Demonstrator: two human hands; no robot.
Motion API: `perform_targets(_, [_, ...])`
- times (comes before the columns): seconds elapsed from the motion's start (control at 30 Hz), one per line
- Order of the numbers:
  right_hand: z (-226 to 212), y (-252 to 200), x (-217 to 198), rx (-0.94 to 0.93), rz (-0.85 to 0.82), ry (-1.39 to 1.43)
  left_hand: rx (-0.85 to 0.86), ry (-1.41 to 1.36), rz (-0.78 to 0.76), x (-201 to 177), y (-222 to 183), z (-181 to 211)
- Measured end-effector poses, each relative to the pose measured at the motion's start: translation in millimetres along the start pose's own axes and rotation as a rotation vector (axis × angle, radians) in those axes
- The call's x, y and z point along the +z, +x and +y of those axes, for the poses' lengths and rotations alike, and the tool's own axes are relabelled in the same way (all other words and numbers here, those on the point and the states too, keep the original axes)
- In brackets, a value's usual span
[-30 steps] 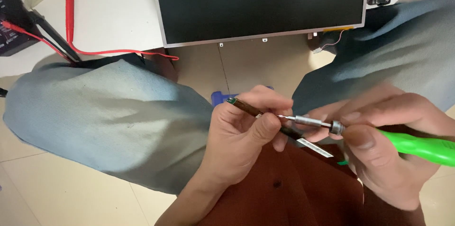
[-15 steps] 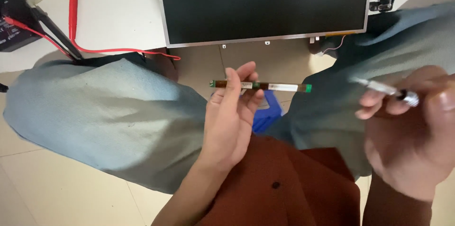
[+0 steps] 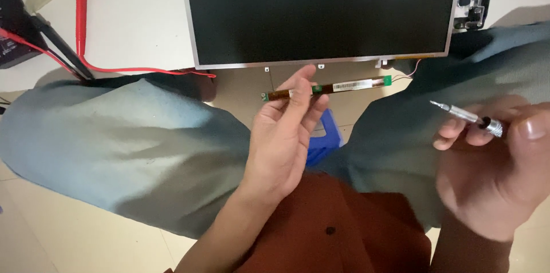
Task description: The person is performing the final assembly of a laptop screen, including unscrewing a control board and positioning the LCD panel into the frame.
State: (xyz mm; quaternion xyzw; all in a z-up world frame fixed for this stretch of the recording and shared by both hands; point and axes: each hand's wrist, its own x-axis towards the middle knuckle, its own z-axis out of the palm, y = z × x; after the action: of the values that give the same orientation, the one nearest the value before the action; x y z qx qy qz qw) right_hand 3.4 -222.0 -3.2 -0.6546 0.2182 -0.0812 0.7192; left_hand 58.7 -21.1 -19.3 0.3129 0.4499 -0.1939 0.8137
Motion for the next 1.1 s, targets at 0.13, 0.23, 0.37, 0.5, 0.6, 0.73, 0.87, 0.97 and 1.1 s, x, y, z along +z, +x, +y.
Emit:
perform_targets(0.13, [4, 4, -2, 0.008, 0.012, 0.042, 0.084, 0.062, -0.043, -6, 6, -5])
perform_targets(0.23, [8, 8, -7, 0.043, 0.019, 0.046, 0.138, 0.168, -0.059, -1, 8, -1])
perform_targets(0.37, [5, 8, 0, 0.062, 0.078, 0.048, 0.195, 0.295, -0.079, 1, 12, 1])
perform_targets(0.5, [9, 8, -2, 0.06, 0.069, 0.079, 0.271, 0.272, -0.095, -2, 21, -2])
perform_targets(0.6, [11, 9, -4, 0.038, 0.052, 0.072, 0.269, 0.352, -0.068, 1, 19, 2])
perform_targets(0.73, [11, 9, -3, 0.034, 0.057, 0.048, 0.235, 0.44, -0.042, 3, 18, 6])
perform_targets(0.87, [13, 11, -2, 0.021, 0.021, 0.095, 0.316, 0.38, -0.117, -8, 29, -6])
perform_targets(0.97, [12, 11, 2, -0.007, 0.028, 0.093, 0.36, 0.304, -0.129, -10, 32, -9])
perform_targets(1.1, [11, 13, 2, 0.001, 0.017, 0.027, 0.325, 0.458, -0.091, -2, 21, 3])
